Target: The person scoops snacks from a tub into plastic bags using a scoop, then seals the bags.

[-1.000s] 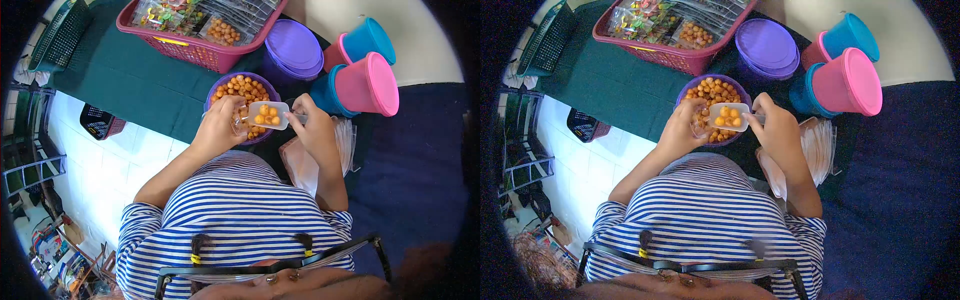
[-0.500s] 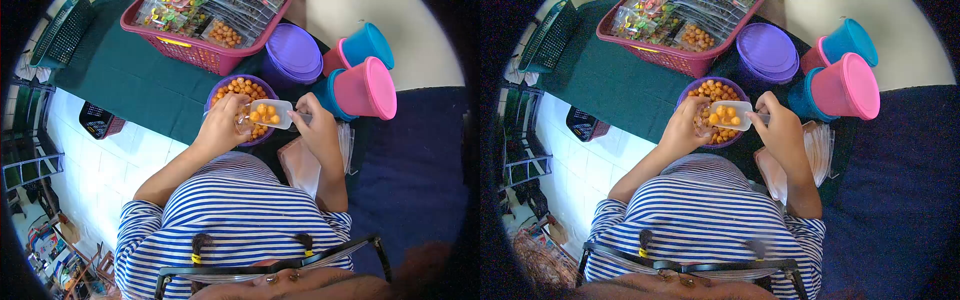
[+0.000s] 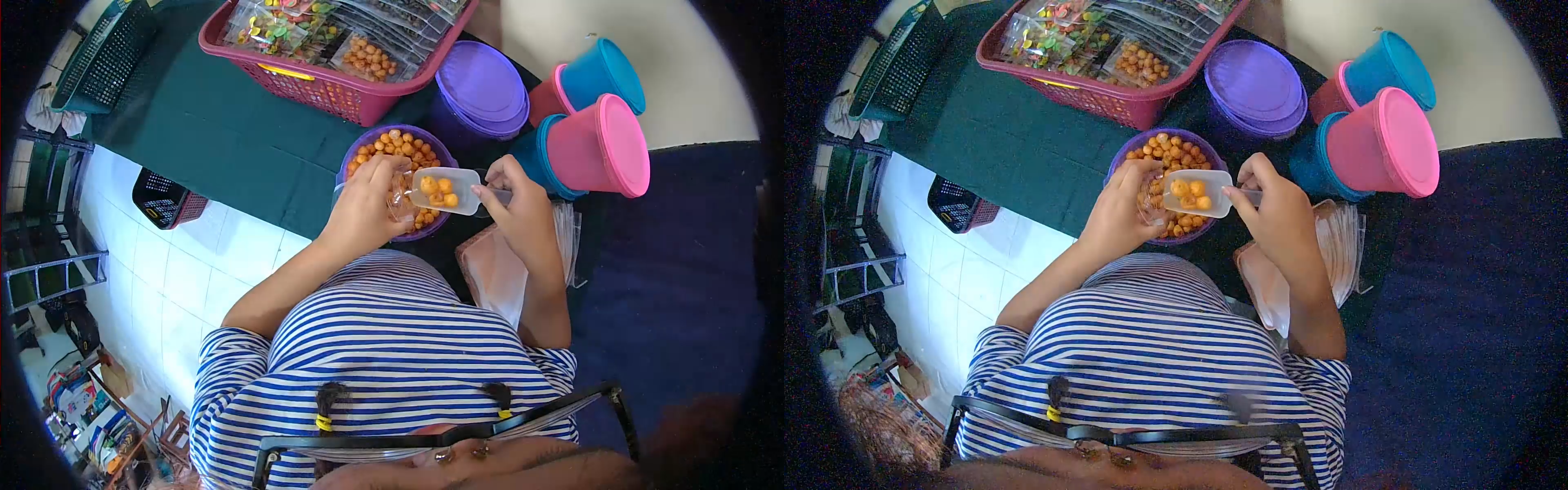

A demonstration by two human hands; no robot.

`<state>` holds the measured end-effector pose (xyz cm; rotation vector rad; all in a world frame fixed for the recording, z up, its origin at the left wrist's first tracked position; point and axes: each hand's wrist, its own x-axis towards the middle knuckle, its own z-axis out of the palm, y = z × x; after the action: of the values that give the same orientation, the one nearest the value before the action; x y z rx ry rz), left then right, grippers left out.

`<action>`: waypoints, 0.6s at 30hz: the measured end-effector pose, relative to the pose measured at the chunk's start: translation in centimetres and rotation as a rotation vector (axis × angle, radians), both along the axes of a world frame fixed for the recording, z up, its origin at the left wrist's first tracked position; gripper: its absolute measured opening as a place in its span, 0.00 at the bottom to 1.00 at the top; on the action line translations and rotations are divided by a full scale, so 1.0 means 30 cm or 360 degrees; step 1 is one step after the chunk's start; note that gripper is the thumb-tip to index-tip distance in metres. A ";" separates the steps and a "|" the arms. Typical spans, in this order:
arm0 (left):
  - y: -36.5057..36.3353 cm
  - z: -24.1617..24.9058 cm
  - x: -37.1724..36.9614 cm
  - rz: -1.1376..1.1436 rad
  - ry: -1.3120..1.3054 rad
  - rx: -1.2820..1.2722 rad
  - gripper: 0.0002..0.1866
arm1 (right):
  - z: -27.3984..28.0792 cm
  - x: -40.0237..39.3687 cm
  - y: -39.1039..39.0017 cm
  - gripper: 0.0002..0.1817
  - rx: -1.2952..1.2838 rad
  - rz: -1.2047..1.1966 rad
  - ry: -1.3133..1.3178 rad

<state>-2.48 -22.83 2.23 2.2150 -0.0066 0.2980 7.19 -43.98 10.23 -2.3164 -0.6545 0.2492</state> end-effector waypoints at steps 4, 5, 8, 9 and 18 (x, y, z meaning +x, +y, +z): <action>0.000 0.002 0.002 -0.0016 -0.0030 -0.0005 0.37 | -0.013 0.020 -0.013 0.13 0.0047 0.0041 0.0114; -0.001 0.008 0.004 -0.0039 -0.0036 -0.0017 0.36 | -0.004 0.020 -0.008 0.13 -0.0056 0.0029 0.0044; -0.009 0.009 0.005 -0.0070 -0.0078 -0.0024 0.36 | 0.011 0.013 -0.007 0.13 -0.0053 0.0066 0.0011; -0.009 0.010 0.004 -0.0069 -0.0109 -0.0018 0.36 | 0.018 0.012 -0.005 0.12 0.0055 0.0124 0.0052; -0.010 0.016 -0.004 -0.0055 -0.0058 -0.0056 0.36 | 0.077 0.017 -0.002 0.13 -0.0160 0.0119 -0.0107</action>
<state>-2.60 -23.12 2.72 2.1720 -0.0590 0.3170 7.72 -44.03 12.53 -2.4079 -0.7795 0.2448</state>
